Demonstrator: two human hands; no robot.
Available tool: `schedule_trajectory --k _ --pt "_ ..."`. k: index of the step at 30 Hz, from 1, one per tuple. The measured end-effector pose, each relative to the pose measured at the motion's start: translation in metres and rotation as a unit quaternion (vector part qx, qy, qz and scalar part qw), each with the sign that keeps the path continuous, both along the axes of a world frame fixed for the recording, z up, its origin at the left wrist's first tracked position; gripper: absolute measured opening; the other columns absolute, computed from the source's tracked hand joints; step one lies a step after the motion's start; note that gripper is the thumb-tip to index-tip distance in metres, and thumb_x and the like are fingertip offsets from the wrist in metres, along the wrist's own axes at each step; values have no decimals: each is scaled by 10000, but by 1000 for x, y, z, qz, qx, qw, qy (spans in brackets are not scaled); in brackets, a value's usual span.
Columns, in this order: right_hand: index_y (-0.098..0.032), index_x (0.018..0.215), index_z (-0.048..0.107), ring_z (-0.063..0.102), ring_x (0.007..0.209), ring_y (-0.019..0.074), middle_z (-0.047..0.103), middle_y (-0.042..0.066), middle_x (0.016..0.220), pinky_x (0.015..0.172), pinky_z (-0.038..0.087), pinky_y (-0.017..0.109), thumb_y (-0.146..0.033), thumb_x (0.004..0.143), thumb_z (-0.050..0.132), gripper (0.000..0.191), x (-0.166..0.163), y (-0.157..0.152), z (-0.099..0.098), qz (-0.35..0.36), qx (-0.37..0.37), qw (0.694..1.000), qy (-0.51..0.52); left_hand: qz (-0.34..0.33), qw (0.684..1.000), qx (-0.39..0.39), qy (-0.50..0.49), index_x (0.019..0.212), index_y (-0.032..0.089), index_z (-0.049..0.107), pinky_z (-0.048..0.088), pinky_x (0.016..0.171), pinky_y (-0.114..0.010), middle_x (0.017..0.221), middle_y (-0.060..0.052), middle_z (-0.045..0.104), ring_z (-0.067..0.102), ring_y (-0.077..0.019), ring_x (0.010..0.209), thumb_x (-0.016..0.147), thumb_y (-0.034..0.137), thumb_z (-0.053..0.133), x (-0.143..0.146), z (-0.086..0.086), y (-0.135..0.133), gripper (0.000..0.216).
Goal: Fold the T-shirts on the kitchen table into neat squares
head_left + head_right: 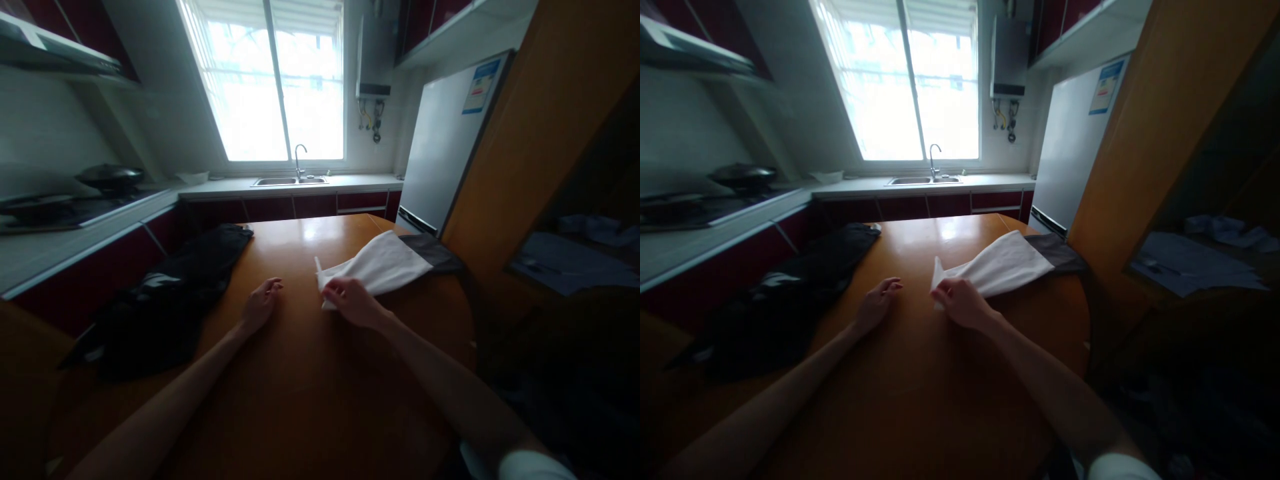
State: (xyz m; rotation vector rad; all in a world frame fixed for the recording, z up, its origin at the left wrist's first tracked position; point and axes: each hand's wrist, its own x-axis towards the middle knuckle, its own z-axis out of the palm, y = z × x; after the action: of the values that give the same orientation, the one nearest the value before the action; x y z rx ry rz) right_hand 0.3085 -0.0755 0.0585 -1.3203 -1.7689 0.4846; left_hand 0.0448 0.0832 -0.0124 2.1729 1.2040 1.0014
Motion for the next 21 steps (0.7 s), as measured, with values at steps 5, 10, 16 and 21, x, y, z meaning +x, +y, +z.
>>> schedule_trajectory --k 5,10,16,21 --pt "-191 1011 736 651 873 173 732 47 975 818 497 275 -372 1015 504 295 -27 -8 -21 134 -21 989 -57 29 997 -31 -60 1232 138 642 547 891 -383 1093 -118 749 710 -270 985 922 603 402 -4 -5 8 609" --pt "-184 1285 655 477 1316 266 582 128 1403 1096 372 404 -195 971 514 345 27 31 -45 -123 -9 965 -232 29 995 43 81 1165 147 707 473 1027 -428 1203 -142 691 625 -309 1146 888 536 566 -5 -6 2 498" --pt "-145 1257 660 524 1248 316 614 186 1328 1007 416 403 -337 1018 450 371 45 34 -49 -154 -168 897 -378 25 967 115 227 1143 200 735 388 1104 -471 1377 -126 564 485 -331 1276 892 374 668 -8 3 -29 313" --pt "-140 1142 698 631 1104 315 693 191 1166 875 461 357 -293 994 469 313 13 6 -32 -135 -158 887 -413 -27 972 57 228 978 206 741 437 1042 -490 1319 -111 606 526 -340 1237 825 341 744 -4 6 -31 204"
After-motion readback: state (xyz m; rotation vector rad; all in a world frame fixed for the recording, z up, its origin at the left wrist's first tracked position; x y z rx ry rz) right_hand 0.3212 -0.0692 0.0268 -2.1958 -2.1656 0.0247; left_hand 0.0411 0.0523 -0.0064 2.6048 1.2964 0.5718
